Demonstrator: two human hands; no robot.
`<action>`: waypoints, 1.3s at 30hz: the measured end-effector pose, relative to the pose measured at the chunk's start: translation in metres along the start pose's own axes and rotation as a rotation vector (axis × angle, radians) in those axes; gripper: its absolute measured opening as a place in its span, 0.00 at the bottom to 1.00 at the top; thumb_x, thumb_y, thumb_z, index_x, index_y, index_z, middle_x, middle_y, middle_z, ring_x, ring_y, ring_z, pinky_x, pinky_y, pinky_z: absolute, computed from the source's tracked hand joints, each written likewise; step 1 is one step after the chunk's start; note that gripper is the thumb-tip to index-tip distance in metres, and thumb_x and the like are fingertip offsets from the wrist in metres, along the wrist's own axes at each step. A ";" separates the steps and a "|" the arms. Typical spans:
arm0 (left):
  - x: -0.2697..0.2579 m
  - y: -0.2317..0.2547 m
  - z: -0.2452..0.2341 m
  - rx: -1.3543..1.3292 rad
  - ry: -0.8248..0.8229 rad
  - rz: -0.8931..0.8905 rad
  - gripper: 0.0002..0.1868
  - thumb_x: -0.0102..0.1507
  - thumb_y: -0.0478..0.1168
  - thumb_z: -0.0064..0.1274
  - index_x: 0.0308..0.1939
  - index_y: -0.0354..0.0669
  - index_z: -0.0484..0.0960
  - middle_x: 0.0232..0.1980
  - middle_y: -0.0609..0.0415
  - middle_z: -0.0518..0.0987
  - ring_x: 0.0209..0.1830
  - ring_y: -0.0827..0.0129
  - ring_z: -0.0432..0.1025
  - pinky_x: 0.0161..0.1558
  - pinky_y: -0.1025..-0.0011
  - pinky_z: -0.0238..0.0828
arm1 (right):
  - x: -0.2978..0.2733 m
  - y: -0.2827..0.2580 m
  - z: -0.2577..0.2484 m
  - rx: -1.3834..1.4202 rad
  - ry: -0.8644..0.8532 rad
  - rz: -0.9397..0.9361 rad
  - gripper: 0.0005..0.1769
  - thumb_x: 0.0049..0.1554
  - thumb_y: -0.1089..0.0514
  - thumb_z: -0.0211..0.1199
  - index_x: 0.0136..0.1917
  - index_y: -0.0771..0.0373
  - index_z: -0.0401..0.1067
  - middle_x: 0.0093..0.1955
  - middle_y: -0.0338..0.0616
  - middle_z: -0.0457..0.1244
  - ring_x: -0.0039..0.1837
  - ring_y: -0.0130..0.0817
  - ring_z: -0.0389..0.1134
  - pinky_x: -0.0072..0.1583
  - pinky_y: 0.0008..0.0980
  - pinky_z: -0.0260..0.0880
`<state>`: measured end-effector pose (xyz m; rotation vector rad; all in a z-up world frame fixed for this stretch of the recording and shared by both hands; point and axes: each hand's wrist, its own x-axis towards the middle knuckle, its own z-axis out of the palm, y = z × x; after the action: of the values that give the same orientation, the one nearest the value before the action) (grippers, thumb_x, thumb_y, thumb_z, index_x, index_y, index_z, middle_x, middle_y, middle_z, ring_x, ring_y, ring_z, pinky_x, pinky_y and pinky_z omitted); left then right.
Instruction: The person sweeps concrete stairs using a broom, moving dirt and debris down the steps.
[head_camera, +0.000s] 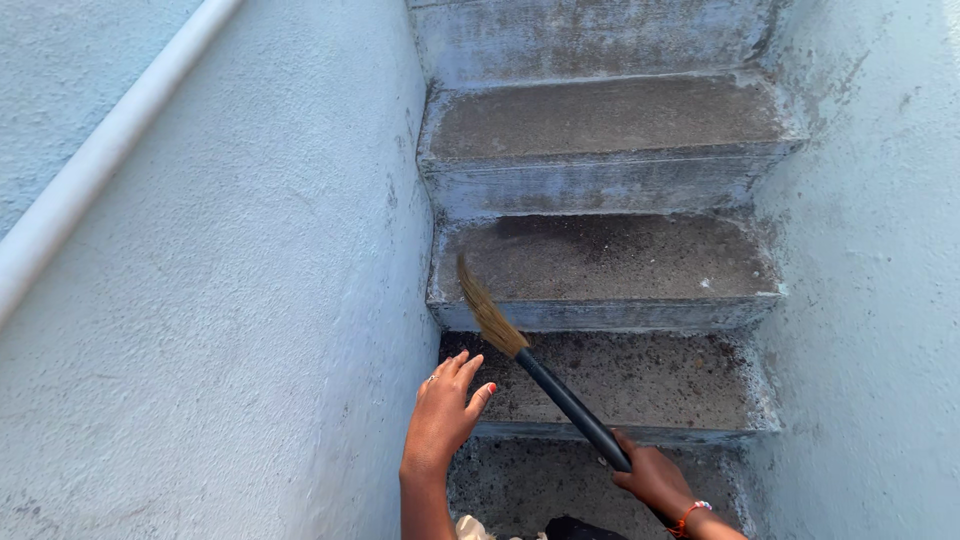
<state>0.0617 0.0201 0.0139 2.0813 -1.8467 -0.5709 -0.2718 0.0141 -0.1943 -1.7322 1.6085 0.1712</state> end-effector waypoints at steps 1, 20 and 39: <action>0.002 0.002 0.001 0.003 0.005 0.015 0.30 0.64 0.57 0.52 0.69 0.53 0.72 0.74 0.53 0.67 0.76 0.60 0.57 0.73 0.55 0.52 | 0.000 0.007 -0.003 0.015 0.004 0.071 0.50 0.52 0.50 0.69 0.82 0.42 0.49 0.46 0.49 0.72 0.44 0.38 0.75 0.52 0.41 0.73; 0.000 0.021 0.011 0.043 -0.062 0.017 0.31 0.64 0.57 0.51 0.70 0.53 0.70 0.75 0.53 0.66 0.77 0.61 0.57 0.73 0.56 0.53 | 0.018 0.099 -0.050 0.080 0.335 0.376 0.46 0.51 0.46 0.71 0.77 0.58 0.56 0.46 0.57 0.73 0.50 0.51 0.76 0.55 0.49 0.76; -0.006 0.020 0.013 0.060 -0.078 0.045 0.30 0.66 0.56 0.50 0.70 0.53 0.71 0.75 0.54 0.66 0.76 0.61 0.58 0.73 0.56 0.54 | 0.015 0.137 -0.078 -0.170 0.394 0.285 0.49 0.47 0.53 0.70 0.79 0.55 0.54 0.43 0.53 0.72 0.45 0.47 0.76 0.48 0.46 0.76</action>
<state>0.0375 0.0236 0.0129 2.0766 -1.9726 -0.6007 -0.4227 -0.0337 -0.2059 -1.7314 2.1848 0.1097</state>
